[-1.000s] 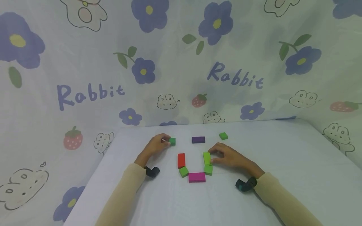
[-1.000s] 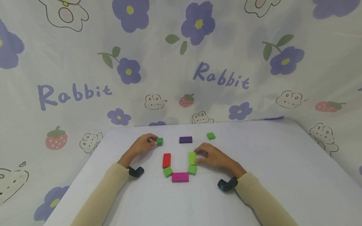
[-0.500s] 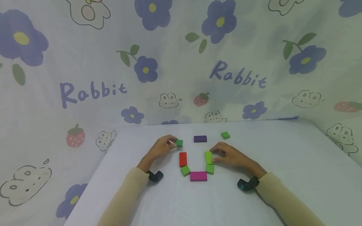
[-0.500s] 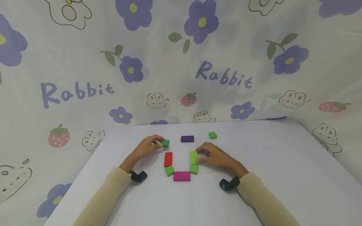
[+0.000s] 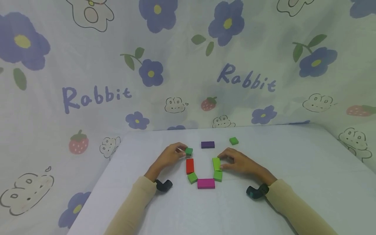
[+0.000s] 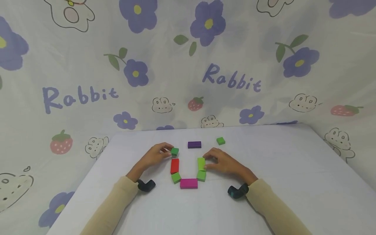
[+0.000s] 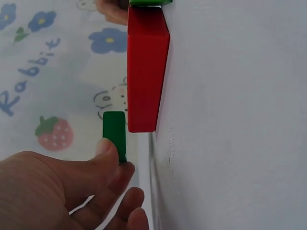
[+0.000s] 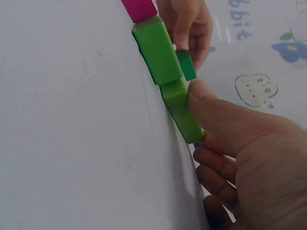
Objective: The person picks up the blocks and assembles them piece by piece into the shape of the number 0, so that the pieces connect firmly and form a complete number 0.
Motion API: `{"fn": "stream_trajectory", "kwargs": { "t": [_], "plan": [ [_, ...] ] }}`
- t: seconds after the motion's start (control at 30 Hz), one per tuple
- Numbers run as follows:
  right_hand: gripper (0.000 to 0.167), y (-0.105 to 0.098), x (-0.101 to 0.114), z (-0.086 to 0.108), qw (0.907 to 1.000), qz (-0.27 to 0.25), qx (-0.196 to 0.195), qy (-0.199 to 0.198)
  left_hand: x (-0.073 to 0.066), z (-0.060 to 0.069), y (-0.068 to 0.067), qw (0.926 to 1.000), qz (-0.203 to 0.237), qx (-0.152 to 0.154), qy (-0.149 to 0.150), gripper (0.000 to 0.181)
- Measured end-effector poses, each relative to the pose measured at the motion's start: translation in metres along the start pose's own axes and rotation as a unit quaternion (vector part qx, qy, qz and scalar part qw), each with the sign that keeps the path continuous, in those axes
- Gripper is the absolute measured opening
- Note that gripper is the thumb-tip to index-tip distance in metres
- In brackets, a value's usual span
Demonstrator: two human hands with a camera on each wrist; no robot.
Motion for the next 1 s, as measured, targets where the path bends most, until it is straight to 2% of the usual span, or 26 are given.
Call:
{"fn": "stream_trajectory", "kwargs": {
  "t": [0.2, 0.63, 1.0],
  "plan": [
    [0.043, 0.000, -0.001, 0.000, 1.0000, 0.001, -0.002, -0.006, -0.002, 0.000, 0.004, 0.9999, -0.001, 0.008, 0.010, 0.031],
    [0.044, 0.000, -0.001, 0.001, 1.0000, -0.001, 0.002, -0.008, 0.005, -0.004, 0.011, 0.9994, 0.004, 0.031, 0.015, 0.031],
    [0.043, 0.000, -0.002, 0.000, 1.0000, 0.001, 0.001, -0.010, 0.005, -0.004, 0.011, 0.9994, 0.010, 0.030, 0.012, 0.029]
  ]
}}
Point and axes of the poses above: each hand's wrist, its own z-axis away from the middle knuckle, its own y-axis out of the palm, x = y × z, the point moved 6 cm from there along -z, towards the middle knuckle, and after that the axes turned 13 degrees about x, right-handed, at the moved point
